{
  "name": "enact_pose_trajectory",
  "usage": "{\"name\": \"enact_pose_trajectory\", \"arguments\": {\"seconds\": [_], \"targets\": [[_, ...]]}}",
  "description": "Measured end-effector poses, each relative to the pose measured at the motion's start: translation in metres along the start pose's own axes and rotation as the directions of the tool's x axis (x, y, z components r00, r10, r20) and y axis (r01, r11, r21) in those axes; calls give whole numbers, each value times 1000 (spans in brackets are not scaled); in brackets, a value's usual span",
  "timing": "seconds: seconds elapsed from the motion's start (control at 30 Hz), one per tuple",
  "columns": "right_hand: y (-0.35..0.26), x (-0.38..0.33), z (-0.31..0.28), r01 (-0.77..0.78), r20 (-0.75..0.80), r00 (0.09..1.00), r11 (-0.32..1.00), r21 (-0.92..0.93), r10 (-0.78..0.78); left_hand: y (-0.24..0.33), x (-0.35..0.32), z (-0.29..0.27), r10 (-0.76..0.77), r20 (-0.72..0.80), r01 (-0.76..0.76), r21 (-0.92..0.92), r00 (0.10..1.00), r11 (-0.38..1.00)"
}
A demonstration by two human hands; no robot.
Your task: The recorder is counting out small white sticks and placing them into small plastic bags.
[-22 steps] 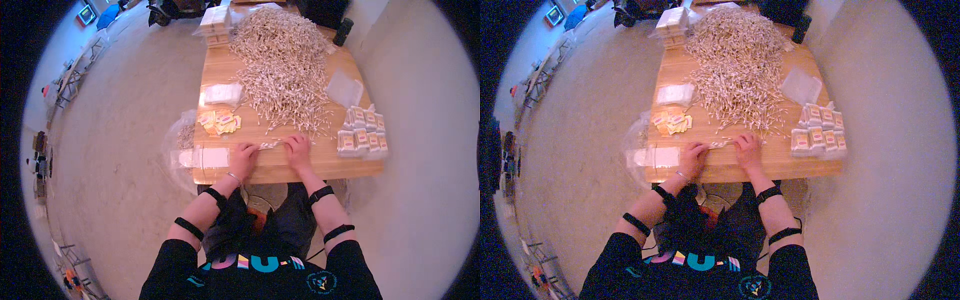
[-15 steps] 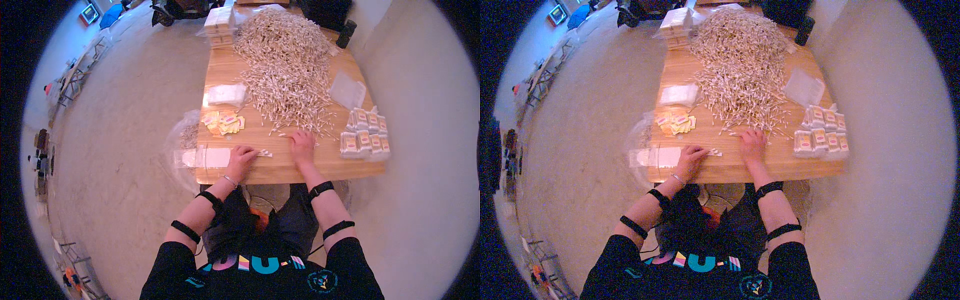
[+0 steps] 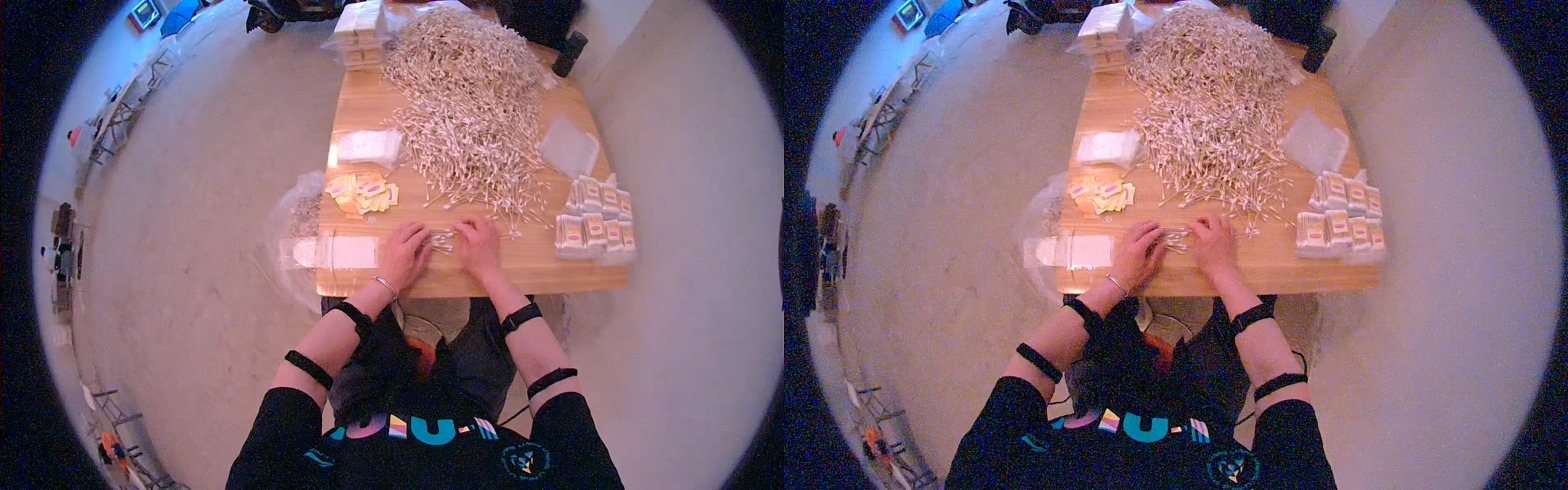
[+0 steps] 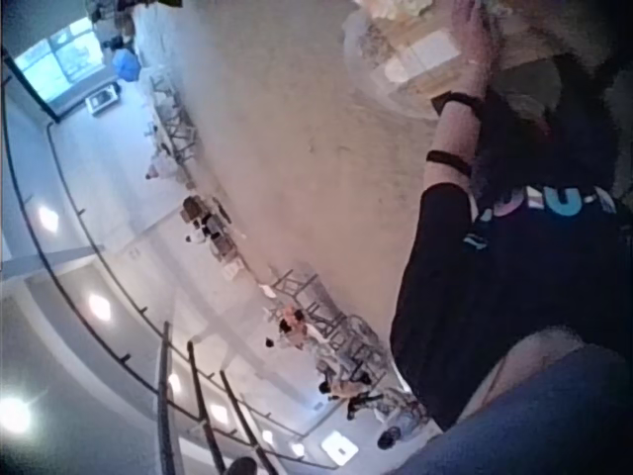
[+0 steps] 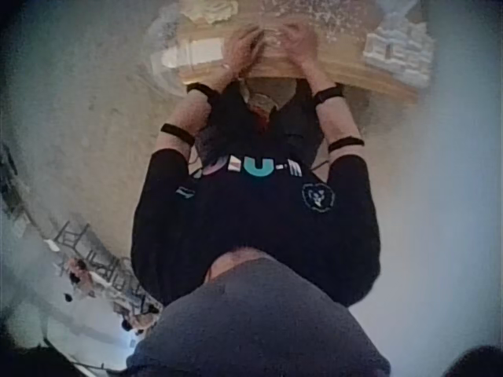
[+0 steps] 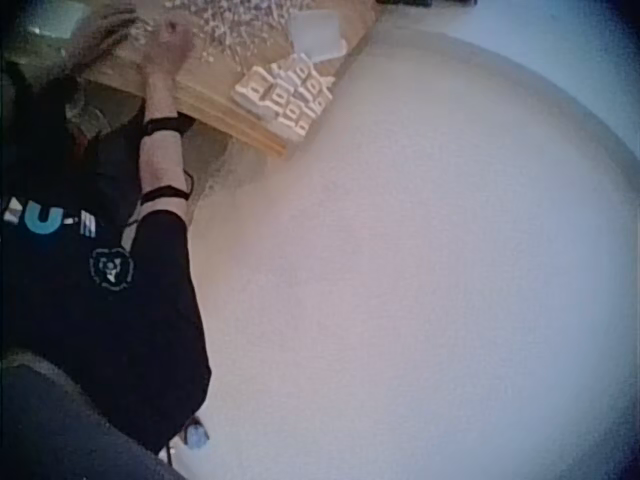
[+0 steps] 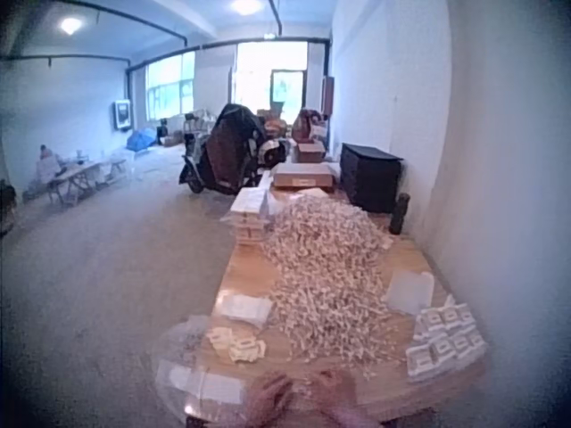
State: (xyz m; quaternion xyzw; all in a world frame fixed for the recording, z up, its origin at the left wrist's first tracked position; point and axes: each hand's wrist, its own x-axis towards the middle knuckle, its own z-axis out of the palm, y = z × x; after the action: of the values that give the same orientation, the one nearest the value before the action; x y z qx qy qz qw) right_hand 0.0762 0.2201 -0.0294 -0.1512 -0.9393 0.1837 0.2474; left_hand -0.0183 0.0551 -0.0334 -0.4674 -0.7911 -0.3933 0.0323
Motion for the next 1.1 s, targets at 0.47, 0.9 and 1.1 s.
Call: {"name": "enact_pose_trajectory", "arguments": {"seconds": [0.47, 0.9, 1.1], "targets": [[8, 14, -1, -87, -99, 991, 996, 20, 89, 18, -3, 9, 39, 331, -148, 311, 943, 939], [8, -16, -11, -152, -111, 986, 939, -310, 123, 31, -3, 3, -38, 409, -142, 400, 912, 905], [-3, 5, -10, -41, 72, 996, 986, -163, 53, 9, -11, 12, -30, 153, -1, 199, 988, 980]]}}
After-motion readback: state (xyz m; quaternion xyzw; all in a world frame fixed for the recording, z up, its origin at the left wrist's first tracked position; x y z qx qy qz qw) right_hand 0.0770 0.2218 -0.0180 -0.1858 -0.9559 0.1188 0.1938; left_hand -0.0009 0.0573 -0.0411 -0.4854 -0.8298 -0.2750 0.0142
